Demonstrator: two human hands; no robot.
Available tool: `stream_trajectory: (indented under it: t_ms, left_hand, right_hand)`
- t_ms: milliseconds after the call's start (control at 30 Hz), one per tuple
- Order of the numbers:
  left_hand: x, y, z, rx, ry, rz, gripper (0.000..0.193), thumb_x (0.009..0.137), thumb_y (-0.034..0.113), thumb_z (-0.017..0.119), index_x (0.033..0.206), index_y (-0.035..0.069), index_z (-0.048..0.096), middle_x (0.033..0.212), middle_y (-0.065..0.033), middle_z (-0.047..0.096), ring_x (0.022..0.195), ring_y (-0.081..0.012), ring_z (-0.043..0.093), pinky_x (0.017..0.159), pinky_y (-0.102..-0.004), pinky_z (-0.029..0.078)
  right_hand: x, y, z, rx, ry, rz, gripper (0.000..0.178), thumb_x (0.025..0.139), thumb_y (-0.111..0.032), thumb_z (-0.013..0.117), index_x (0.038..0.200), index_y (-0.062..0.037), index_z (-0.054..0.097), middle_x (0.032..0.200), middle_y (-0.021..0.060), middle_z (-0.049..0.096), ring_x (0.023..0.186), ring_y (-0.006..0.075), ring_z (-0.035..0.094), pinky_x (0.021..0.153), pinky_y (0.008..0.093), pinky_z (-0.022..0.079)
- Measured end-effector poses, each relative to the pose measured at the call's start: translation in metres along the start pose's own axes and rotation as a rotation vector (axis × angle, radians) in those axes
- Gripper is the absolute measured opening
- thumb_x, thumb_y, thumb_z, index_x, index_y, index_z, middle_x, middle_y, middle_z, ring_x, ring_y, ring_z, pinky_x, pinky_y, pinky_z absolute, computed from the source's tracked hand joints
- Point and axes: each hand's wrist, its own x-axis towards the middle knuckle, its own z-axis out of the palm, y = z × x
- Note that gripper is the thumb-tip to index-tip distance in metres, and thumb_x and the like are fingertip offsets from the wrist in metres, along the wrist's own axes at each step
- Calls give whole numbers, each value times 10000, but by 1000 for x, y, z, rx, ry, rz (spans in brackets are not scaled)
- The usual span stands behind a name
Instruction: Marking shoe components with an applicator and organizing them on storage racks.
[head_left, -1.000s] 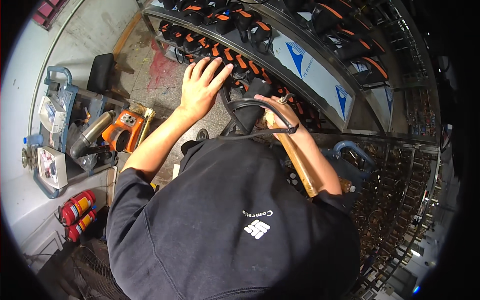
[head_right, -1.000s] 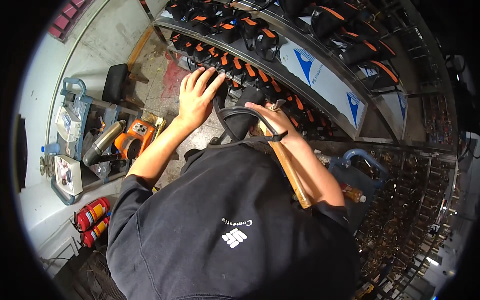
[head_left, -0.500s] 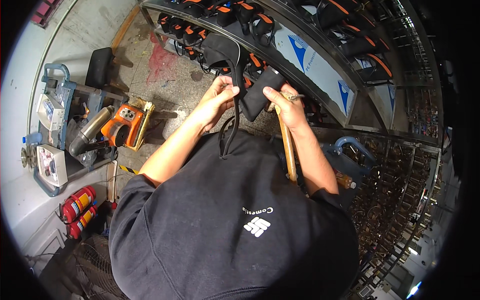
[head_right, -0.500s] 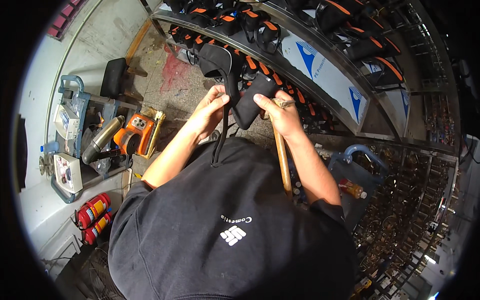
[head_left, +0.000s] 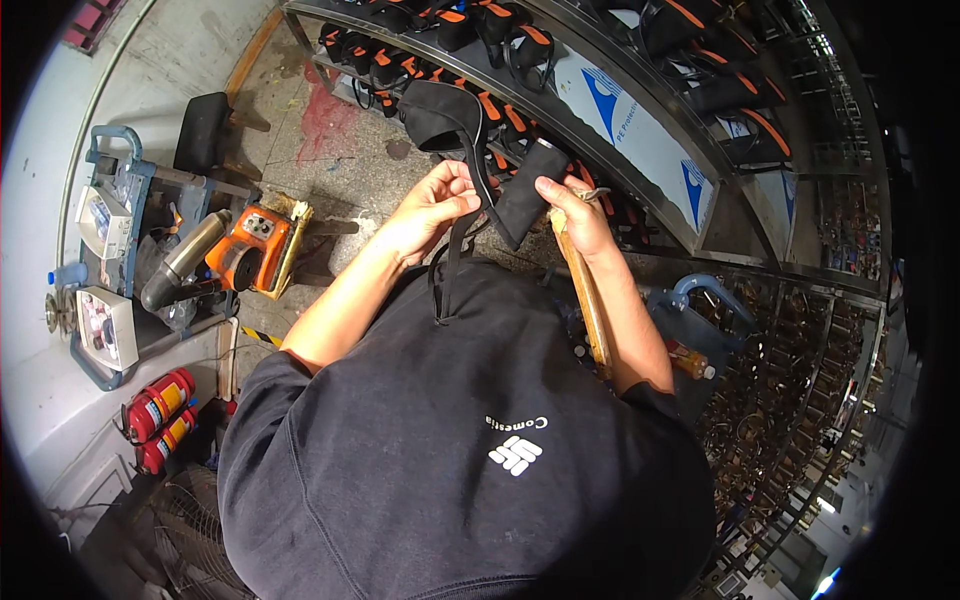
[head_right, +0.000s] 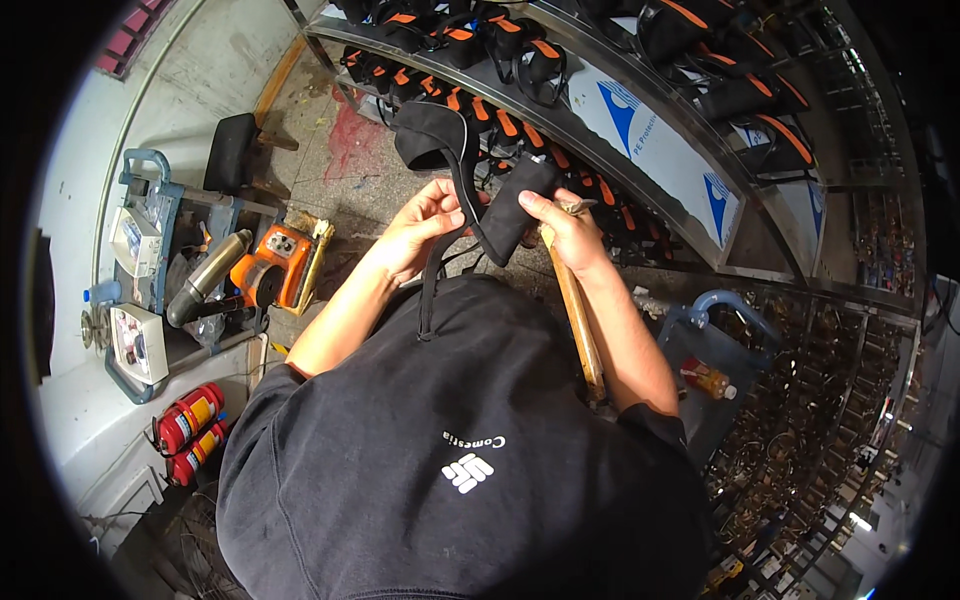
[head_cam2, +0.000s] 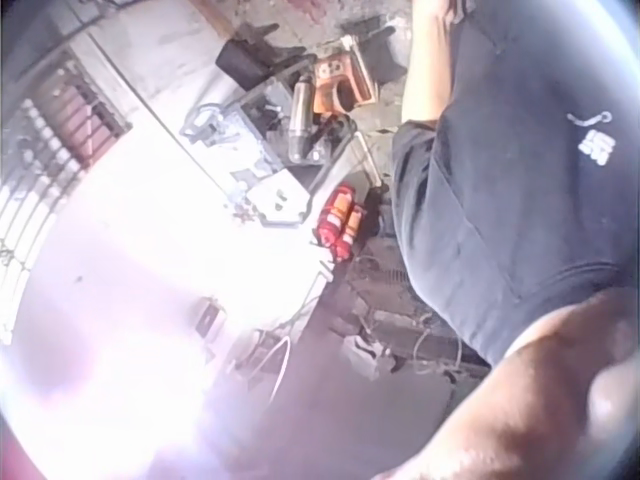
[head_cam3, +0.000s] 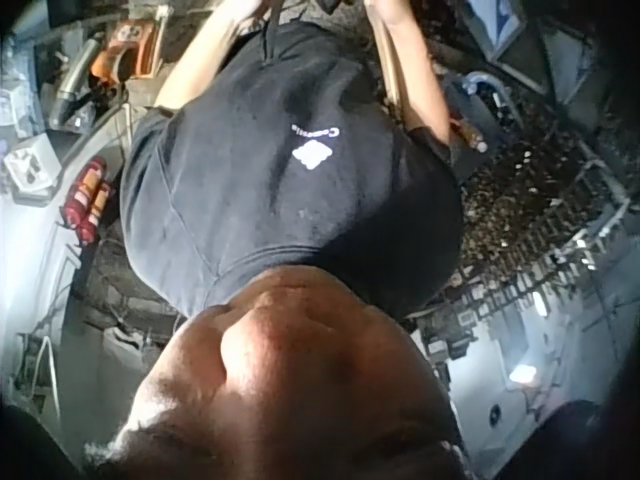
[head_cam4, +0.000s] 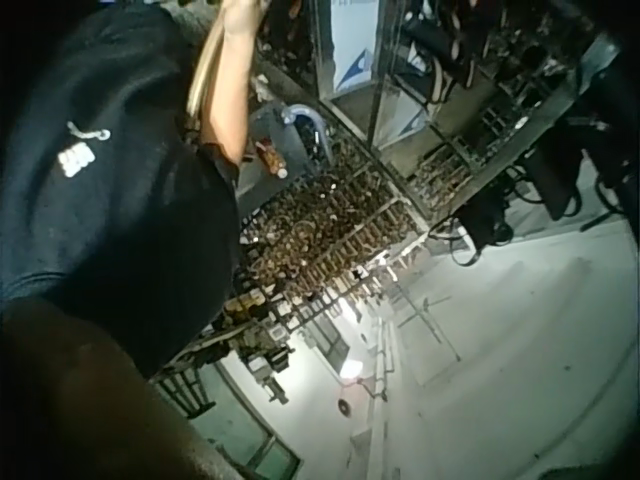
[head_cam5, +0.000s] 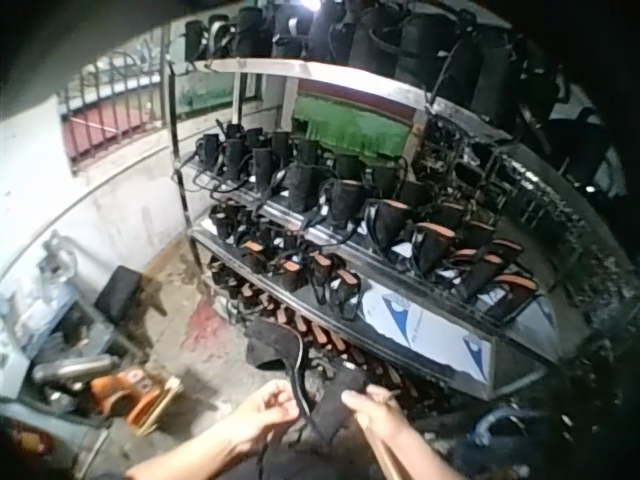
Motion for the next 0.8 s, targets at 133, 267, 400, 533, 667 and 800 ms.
stream_trajectory:
  t_ms: [133,267,400,533,667,800]
  left_hand:
    - [-4,5,1,-13,8,39,342,907,-37,634,1218,63,533,1217,-129,662,1097,-178,639,996,-296,482]
    - [-12,15,0,-60,41,82,339,933,11,654,1242,61,523,1231,-136,654,1094,-181,640,1001,-305,487]
    - [-24,34,-4,-424,118,-41,352,966,91,674,1278,72,512,1226,-133,646,1058,-183,642,981,-313,498]
    - [-37,34,-44,-504,105,85,346,982,117,666,1292,81,518,1200,-117,641,1017,-179,642,949,-317,506]
    - [-54,57,-90,-517,156,206,339,980,104,653,1292,103,521,1117,-111,636,972,-191,633,906,-324,512]
    - [-90,102,-131,-508,223,286,343,971,82,646,1288,124,521,1040,-113,633,932,-203,620,866,-327,514]
  right_hand:
    - [4,6,-1,21,-37,16,196,964,-148,669,1056,21,707,1000,82,732,904,132,657,848,221,485]
    - [3,10,12,58,-99,36,201,982,-109,613,1107,28,689,1038,100,723,892,130,651,847,210,477]
    - [3,20,39,-45,-109,-41,199,983,-148,649,1095,12,689,1005,106,729,793,121,625,740,248,500]
    - [6,16,81,-16,-231,24,266,1015,-186,612,1176,21,654,1010,136,724,751,136,612,696,260,498]
    - [8,13,122,25,-281,71,342,1046,-239,568,1252,31,611,1021,164,718,732,156,613,674,266,497]
    - [4,21,162,71,-275,117,412,1072,-293,525,1310,39,574,1033,186,712,726,174,619,666,268,499]
